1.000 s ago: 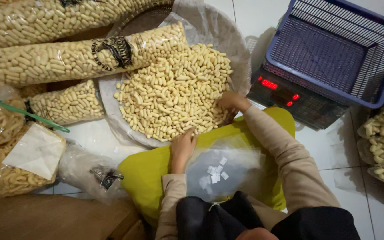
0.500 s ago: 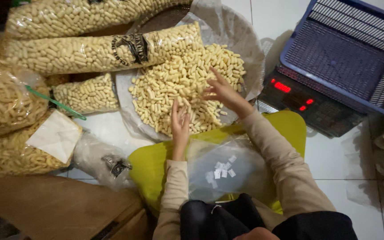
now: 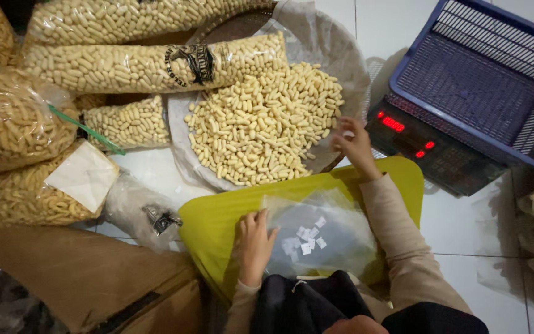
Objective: The person scoops small cylindrical snacks from a large woven basket into clear plastic bags. They place each filled bag onto a digital scale to check the weight, then move the bag into a blue basket. The person repeats this process throughout the clip.
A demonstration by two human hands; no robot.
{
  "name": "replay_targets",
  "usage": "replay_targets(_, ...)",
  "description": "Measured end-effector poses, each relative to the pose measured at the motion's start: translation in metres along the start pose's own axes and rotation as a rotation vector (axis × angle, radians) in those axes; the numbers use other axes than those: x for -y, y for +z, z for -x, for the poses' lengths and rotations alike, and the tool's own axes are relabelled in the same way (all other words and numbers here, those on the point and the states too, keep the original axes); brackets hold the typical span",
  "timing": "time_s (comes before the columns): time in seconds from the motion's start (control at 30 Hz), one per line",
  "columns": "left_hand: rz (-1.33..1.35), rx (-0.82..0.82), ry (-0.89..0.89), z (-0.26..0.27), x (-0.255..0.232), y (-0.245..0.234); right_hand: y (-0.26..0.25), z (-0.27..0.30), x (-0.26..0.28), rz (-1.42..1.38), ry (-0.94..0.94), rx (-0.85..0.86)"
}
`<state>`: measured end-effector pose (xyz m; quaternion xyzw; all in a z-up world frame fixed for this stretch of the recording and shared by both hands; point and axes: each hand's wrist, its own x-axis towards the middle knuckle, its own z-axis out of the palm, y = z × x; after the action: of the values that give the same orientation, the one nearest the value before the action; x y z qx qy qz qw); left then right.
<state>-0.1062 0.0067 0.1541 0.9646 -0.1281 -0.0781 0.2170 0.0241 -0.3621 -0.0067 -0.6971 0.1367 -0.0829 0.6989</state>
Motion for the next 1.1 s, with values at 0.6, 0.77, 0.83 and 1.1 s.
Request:
replay_targets(0.6, 0.443, -0.238, 0.036, 0.032, 0.030, -0.001, 0.005, 0.005, -0.014, -0.037, 0.044, 0.027)
replay_targets(0.77, 0.315, -0.407, -0.025, 0.045, 0.025, -0.009, -0.002, 0.035, 0.001, -0.110, 0.048, 0.062)
replay_targets(0.83, 0.243, -0.478, 0.000, 0.054, 0.021, -0.016, 0.001, 0.042, 0.010, -0.155, 0.079, 0.061)
replay_targets(1.1, 0.198, -0.547, -0.110, 0.049, 0.036, -0.020, 0.019, 0.047, 0.043, -0.187, 0.170, 0.050)
